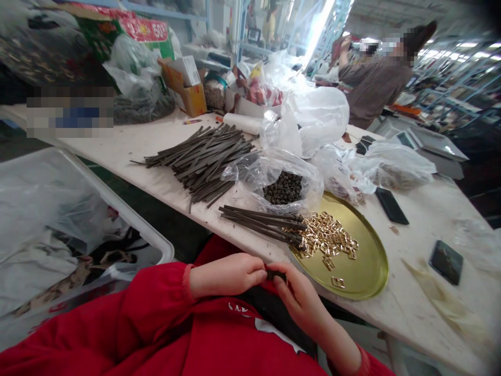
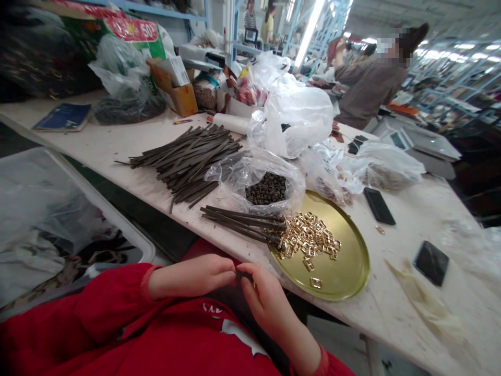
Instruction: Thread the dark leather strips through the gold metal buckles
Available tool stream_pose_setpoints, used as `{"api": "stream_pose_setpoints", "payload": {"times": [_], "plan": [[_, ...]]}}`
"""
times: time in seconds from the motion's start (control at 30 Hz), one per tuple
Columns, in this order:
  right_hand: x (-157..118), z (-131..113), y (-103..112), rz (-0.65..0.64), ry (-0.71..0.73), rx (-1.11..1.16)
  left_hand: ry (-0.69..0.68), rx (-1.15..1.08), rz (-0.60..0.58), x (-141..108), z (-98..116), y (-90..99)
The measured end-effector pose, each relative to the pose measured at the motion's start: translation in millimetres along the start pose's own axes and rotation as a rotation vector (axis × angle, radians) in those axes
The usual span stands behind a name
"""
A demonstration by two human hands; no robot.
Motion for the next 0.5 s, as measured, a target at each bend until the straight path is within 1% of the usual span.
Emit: {"api": "stream_pose_setpoints", "payload": {"times": [0.07, 0.2, 0.27, 0.3, 0.37, 0.5], "plan": [[0.8, 0.0, 0.2, 0.005, -0.067, 0.139, 0.002, -0.020, -0.017, -0.7, 1.4, 2.1], [1.5, 7.4, -2.8, -0.003, -0.285, 0.548, 0.019, -0.101, -0.018, 0.0, 2.0, 4.7], [2.7, 10.9, -3.8, -0.016, -0.343, 0.630, 0.028, -0.125, -0.012, 1.5, -1.0, 5.7], [3.6, 11.8, -3.9, -0.017, -0.351, 0.621, 0.032, -0.131, -0.011, 2.5, -3.3, 5.9], [5.4, 12.2, -3.7, 0.012, -0.338, 0.531, 0.039, -0.139, -0.007, 5.1, -8.8, 5.3], [8.4, 9.2, -4.5, 0.201, -0.189, 0.223, 0.023, -0.122, 0.023, 10.3, -17.0, 2.9]]}}
Point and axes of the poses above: each hand's wrist, its own x-axis towards the middle knuckle, its own y-axis out of the back of the hand, z = x × y, the point moved 2 cm from there along x, towards the middle knuckle, and after that the axes turned 9 degrees about -x, right-handed, at the moved point
